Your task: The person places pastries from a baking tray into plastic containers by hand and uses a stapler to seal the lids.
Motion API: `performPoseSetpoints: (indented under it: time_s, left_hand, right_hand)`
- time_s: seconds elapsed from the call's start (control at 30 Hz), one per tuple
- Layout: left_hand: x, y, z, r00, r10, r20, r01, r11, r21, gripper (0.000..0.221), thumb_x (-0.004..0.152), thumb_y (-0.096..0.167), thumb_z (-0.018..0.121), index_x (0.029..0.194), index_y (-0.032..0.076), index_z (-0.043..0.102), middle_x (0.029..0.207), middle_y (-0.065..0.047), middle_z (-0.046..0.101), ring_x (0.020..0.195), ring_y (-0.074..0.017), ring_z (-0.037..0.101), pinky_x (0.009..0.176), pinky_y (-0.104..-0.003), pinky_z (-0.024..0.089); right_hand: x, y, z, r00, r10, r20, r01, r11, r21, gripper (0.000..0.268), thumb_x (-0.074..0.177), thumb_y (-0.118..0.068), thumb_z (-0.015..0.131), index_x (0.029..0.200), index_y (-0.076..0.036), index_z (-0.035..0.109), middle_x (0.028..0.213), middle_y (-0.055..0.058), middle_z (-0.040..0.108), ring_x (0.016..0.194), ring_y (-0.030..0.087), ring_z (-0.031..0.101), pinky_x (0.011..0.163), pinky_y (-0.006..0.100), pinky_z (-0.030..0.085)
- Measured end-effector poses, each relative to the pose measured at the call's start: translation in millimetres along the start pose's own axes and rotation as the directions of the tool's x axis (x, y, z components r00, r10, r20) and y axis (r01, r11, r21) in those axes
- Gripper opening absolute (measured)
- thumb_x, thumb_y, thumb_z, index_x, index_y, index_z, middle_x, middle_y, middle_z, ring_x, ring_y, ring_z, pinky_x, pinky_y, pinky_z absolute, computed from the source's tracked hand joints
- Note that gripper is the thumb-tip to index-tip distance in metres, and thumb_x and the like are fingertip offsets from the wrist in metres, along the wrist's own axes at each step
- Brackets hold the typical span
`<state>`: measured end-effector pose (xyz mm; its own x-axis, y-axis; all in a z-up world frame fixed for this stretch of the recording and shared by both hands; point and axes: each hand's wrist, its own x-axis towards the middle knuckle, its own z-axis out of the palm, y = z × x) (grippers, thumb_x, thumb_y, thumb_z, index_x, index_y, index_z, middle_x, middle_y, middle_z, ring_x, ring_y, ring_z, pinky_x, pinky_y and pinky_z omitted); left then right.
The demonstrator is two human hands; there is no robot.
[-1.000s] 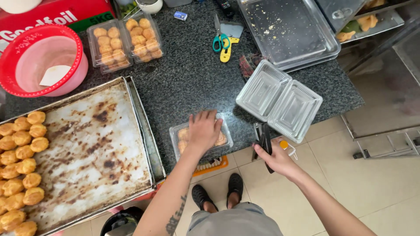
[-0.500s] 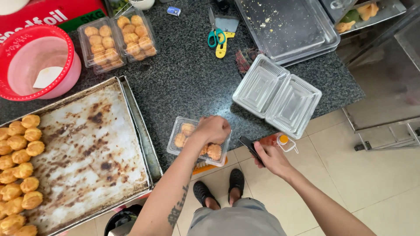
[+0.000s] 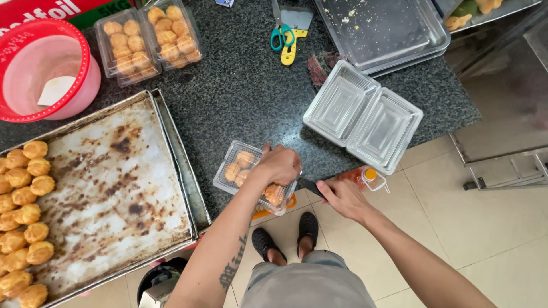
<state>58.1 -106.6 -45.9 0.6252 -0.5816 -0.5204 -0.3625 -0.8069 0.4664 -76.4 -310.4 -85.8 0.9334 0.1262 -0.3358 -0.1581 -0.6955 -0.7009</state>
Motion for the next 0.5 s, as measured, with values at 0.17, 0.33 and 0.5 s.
performPoseSetpoints:
  time_s: [0.17,0.33,0.5]
  left_hand:
    - [-3.3,4.2,-2.2,1.000,-0.005,-0.006,0.005,1.000,-0.026,0.027,0.090,0.027,0.060,0.107,0.018,0.079,0.117,-0.013,0.072,0.133,-0.0304,0.051,0.126,-0.059,0.007]
    - [-2.8,3.9,-0.6,1.000,-0.007,-0.006,0.006,1.000,-0.028,0.026,0.089,0.026,0.061,0.105,0.017,0.079,0.115,-0.013,0.072,0.132,-0.0304,0.053,0.126,-0.059,0.007]
    - [-4.5,3.2,-1.1,1.000,0.012,-0.021,-0.012,1.000,-0.010,0.025,0.089,0.026,0.061,0.103,0.017,0.080,0.111,-0.012,0.074,0.130,-0.0300,0.055,0.126,-0.060,0.008]
  right_hand:
    - [3.1,-8.5,-2.0,1.000,0.015,-0.007,-0.015,1.000,0.005,0.069,0.097,-0.061,0.039,0.068,-0.005,0.069,0.059,0.010,0.069,0.059,0.030,0.068,0.062,0.044,0.050]
    - [6.4,-7.0,0.7,0.999,0.044,-0.004,-0.044,0.999,-0.018,0.071,0.097,-0.062,0.040,0.067,-0.005,0.069,0.057,0.010,0.068,0.058,0.031,0.069,0.062,0.045,0.051]
    - [10.1,1.2,12.5,0.997,0.076,0.025,-0.076,0.997,-0.013,0.078,0.098,-0.065,0.038,0.062,-0.003,0.067,0.056,0.014,0.066,0.061,0.032,0.070,0.066,0.044,0.053]
